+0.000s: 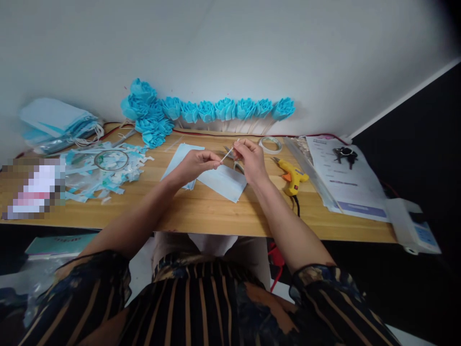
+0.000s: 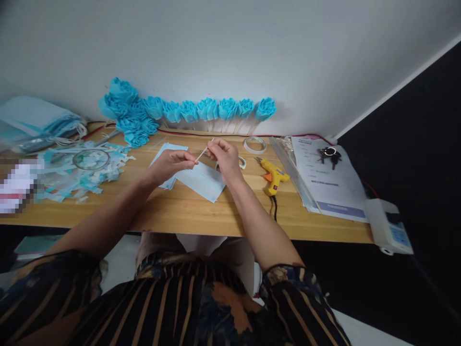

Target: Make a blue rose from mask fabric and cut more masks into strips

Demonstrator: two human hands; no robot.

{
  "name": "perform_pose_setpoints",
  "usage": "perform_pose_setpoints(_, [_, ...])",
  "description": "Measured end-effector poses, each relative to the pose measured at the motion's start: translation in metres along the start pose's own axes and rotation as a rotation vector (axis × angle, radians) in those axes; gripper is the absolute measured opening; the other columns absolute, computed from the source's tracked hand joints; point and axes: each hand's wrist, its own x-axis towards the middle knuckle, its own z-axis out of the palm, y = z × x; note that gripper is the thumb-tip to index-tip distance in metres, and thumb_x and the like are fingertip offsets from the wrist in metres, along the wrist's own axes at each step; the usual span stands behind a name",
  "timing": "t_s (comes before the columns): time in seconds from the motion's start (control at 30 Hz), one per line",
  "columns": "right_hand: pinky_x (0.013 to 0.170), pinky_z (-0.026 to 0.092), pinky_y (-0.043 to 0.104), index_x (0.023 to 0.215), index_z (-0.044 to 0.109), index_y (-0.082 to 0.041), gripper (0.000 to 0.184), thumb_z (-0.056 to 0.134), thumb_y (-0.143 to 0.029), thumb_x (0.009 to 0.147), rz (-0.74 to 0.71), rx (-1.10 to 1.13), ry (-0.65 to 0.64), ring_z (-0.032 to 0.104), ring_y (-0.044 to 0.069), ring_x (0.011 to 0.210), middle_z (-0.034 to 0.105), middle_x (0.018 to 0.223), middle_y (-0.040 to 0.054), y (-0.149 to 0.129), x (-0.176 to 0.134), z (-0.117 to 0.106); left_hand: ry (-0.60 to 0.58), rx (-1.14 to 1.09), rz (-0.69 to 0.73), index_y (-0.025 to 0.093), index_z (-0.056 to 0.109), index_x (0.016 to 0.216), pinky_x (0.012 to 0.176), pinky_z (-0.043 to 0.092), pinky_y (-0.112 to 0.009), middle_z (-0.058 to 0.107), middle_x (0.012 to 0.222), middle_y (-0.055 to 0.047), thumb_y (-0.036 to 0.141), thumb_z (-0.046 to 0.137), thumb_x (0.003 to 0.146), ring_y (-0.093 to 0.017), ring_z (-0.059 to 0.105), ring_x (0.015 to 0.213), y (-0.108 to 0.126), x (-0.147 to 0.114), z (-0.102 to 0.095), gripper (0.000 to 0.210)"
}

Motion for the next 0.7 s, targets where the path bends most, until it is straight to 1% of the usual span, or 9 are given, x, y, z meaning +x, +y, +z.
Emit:
perform_pose_setpoints(0.1, [0.06,0.046,0.026,0.07,0.058,-0.022,0.047,0.075,-0.066,0.071,0.048,0.092,-0.092,0.049,0.01,0.06,0.057,0.066,-0.0024,-0.0017,0.0002,-0.0011,-0.009,-0.08,-0.031,0.016,0.076,0.079,0.068,0.043,-0.027,0.066,0.068,-0.001,0.046,0.083,0.069,-0.012,0.055,0.065,-0.0025,0.0004,-0.0027,0.032])
perform_pose_setpoints(0.2, [0.06,0.047,0.025,0.077,0.065,-0.022,0.048,0.081,-0.066,0.065,0.043,0.143,-0.172,0.051,0.01,0.061,0.061,0.069,-0.0027,-0.0041,0.0002,-0.0017,-0.026,-0.153,-0.071,0.014,0.077,0.084,0.066,0.042,-0.026,0.064,0.065,-0.001,0.047,0.084,0.068,-0.011,0.054,0.063,-0.006,0.0002,-0.0038,0.038])
perform_pose_setpoints(0.27, [0.06,0.046,0.025,0.076,0.066,-0.022,0.047,0.081,-0.065,0.065,0.009,0.106,-0.167,0.051,0.01,0.061,0.062,0.068,-0.0027,-0.0045,0.0003,-0.0016,-0.057,-0.174,-0.089,0.013,0.077,0.087,0.065,0.043,-0.026,0.065,0.066,-0.001,0.047,0.085,0.068,-0.011,0.055,0.063,-0.0066,-0.0005,-0.0033,0.04])
perform_pose_setpoints(0.4, [0.059,0.044,0.025,0.072,0.066,-0.02,0.044,0.077,-0.063,0.072,-0.06,-0.009,-0.125,0.051,0.01,0.059,0.064,0.067,-0.0021,-0.0017,0.0011,-0.0017,-0.097,-0.159,-0.089,0.013,0.077,0.091,0.066,0.044,-0.027,0.066,0.068,-0.002,0.045,0.084,0.071,-0.011,0.056,0.064,-0.0037,-0.0017,-0.0014,0.039])
perform_pose_setpoints(0.57, [0.056,0.038,0.024,0.069,0.064,-0.02,0.043,0.074,-0.06,0.078,-0.113,-0.09,-0.099,0.048,0.009,0.057,0.063,0.064,-0.0026,0.0027,0.0013,-0.0027,-0.1,-0.141,-0.1,0.013,0.076,0.089,0.064,0.042,-0.026,0.066,0.068,-0.001,0.038,0.082,0.071,-0.01,0.055,0.061,-0.0017,-0.0007,-0.001,0.032])
perform_pose_setpoints(0.7, [0.056,0.038,0.024,0.067,0.062,-0.02,0.046,0.072,-0.063,0.079,-0.115,-0.08,-0.085,0.047,0.009,0.056,0.061,0.063,-0.0025,0.004,0.0016,-0.003,-0.091,-0.113,-0.12,0.014,0.077,0.089,0.064,0.041,-0.026,0.067,0.07,0.0,0.033,0.081,0.069,-0.009,0.054,0.061,0.0002,-0.0007,-0.0009,0.028])
